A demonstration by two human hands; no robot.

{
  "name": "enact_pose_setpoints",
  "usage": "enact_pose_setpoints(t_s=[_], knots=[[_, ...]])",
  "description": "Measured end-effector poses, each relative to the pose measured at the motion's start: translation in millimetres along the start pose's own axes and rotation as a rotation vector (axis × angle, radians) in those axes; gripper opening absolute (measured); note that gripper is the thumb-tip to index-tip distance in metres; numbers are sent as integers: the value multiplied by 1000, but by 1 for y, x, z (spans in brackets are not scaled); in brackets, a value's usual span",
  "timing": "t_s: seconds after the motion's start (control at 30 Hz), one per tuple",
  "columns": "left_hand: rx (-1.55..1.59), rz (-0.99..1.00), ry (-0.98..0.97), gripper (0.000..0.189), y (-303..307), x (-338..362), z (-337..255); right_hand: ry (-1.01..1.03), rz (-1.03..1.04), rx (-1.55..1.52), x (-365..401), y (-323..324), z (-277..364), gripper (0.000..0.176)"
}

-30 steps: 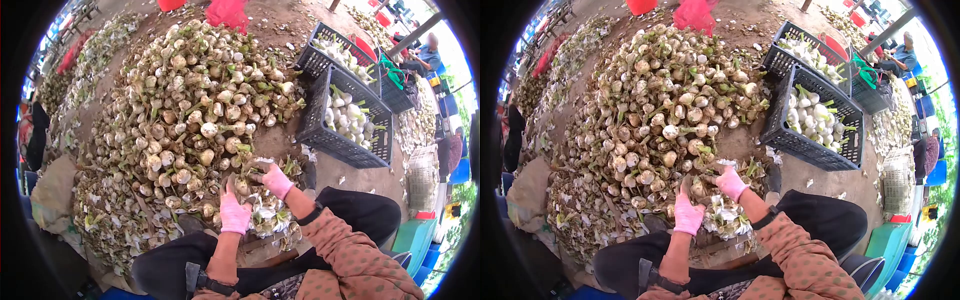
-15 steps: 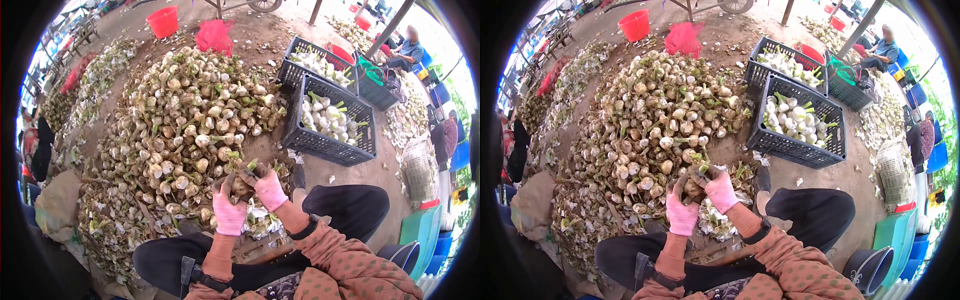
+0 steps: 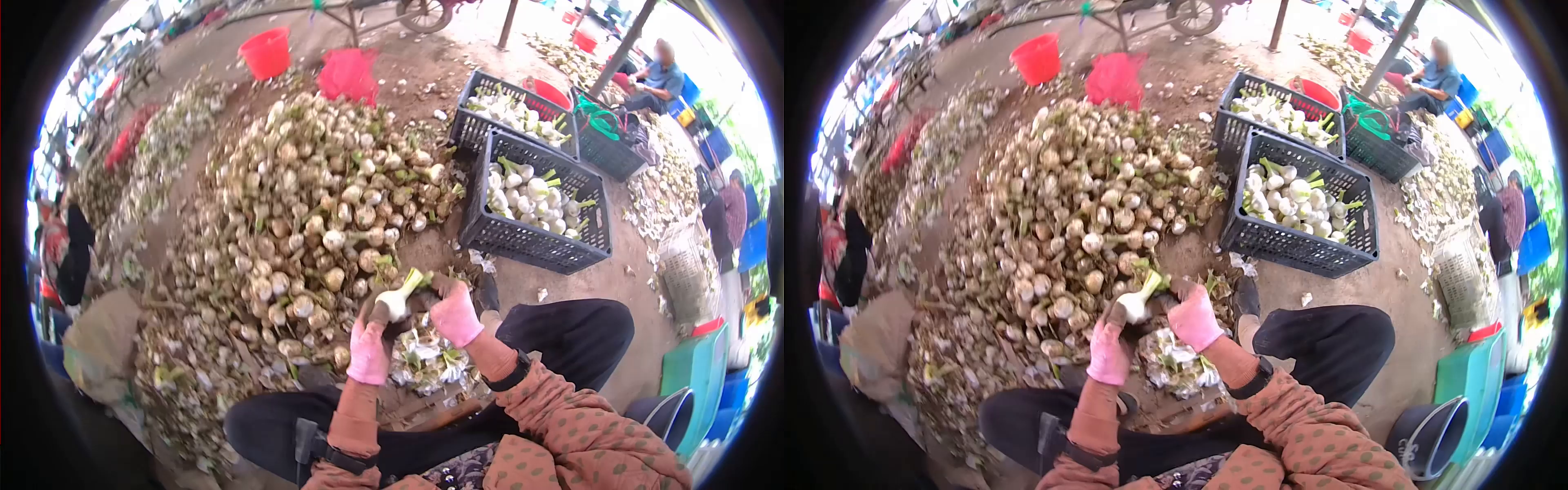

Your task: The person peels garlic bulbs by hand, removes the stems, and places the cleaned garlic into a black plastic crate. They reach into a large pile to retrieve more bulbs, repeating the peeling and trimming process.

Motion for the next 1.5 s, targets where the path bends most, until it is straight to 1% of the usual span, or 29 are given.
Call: enact_pose_setpoints(t_s=[0.03, 0.07, 0.1, 0.17, 0.27, 0.3, 0.33, 0.37, 0.43, 0.53, 0.57, 0.67, 0.7, 0.73, 0.77, 0.83, 0.87, 0.93, 1.0, 1.03, 1.07, 1.1, 1.17, 1.23, 1.27, 1.3, 1.37, 1.47, 1.5], knots=[[-12, 5, 13, 37, 16, -11, 12, 22, 6, -106, -4, 4, -19, 30], [-117, -95, 35, 40, 22, -17, 16, 23, 16, -52, -9, -2, 19, 30], [17, -195, 215, 45, 9, -7, 9, 15, 23, 5, -10, -9, 59, 30], [-16, -160, 320, 52, 12, -13, 6, 56, 67, 202, -13, -6, 65, 32], [-16, -168, 164, 47, 1, -11, 1, 59, 59, 180, -18, 5, 87, 33], [-134, -123, -41, 43, -16, -6, -10, 7, 75, 194, -15, 7, 86, 32], [-253, -82, -243, 44, -27, 3, -22, -25, 18, -18, -13, 6, 85, 29], [-370, -19, -319, 48, -31, 5, -25, -22, 15, 55, -12, 10, 88, 27], [-388, -97, -239, 46, -21, -1, -18, 72, 19, 66, -10, 11, 97, 25], [-411, 80, 5, 51, -42, 17, -20, 163, -30, 184, -14, 21, 105, 23], [-425, 139, 8, 51, -57, 25, -22, 200, -75, 61, -17, 25, 101, 25], [-574, 162, 14, 57, -60, 29, -18, 220, -121, 406, -24, 39, 86, 20], [-518, 176, 5, 57, -61, 34, -15, 204, -116, 563, -24, 43, 81, 18], [-460, 177, 4, 57, -62, 39, -15, 81, -84, 684, -26, 49, 57, 21], [-403, 180, -4, 57, -62, 42, -18, -113, 73, 734, -27, 53, 29, 29], [-464, 151, -47, 56, -48, 35, -22, 227, 295, 932, -11, 41, 32, 39], [-529, 135, -75, 54, -42, 35, -22, 221, 310, 929, -8, 36, 40, 39], [-560, 130, -63, 51, -40, 33, -21, 21, 292, 108, -7, 31, 55, 37], [-680, 124, -87, 49, -43, 31, -20, -3, 347, -20, -7, 23, 90, 37], [-675, 127, -82, 49, -43, 31, -18, -16, 402, -150, -7, 16, 100, 38], [-631, 122, -60, 48, -42, 29, -16, 155, 425, -73, -7, 12, 108, 32], [-588, 117, -39, 48, -41, 27, -15, 151, 424, -68, -8, 11, 107, 32], [-575, 105, -30, 45, -41, 30, -17, -134, 299, -29, -8, 16, 91, 27], [-72, 104, 161, 40, -40, 28, -5, -88, 223, 14, -7, 11, 94, 18], [-32, 162, 153, 49, -40, 26, -1, -80, 156, -42, -5, 9, 90, 15], [-27, 159, 155, 49, -39, 24, -1, -74, 89, -98, -4, 8, 87, 13], [196, 167, 272, 36, -35, 23, 4, -36, 68, -80, -6, 5, 85, 11], [183, 168, 347, 46, -26, 23, 11, 139, 96, 293, -16, 6, 79, 22], [173, 174, 384, 52, -25, 24, 14, 135, 99, 295, -19, 10, 58, 22]])
Point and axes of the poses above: each hand's wrist, its own x-axis away from the middle knuckle, its own y-axis out of the back of the hand, z = x × y, the point moved 7 cm from there along -x, towards the middle knuckle, and after that the axes turned 9 degrees about y, right-handed, at the moved point
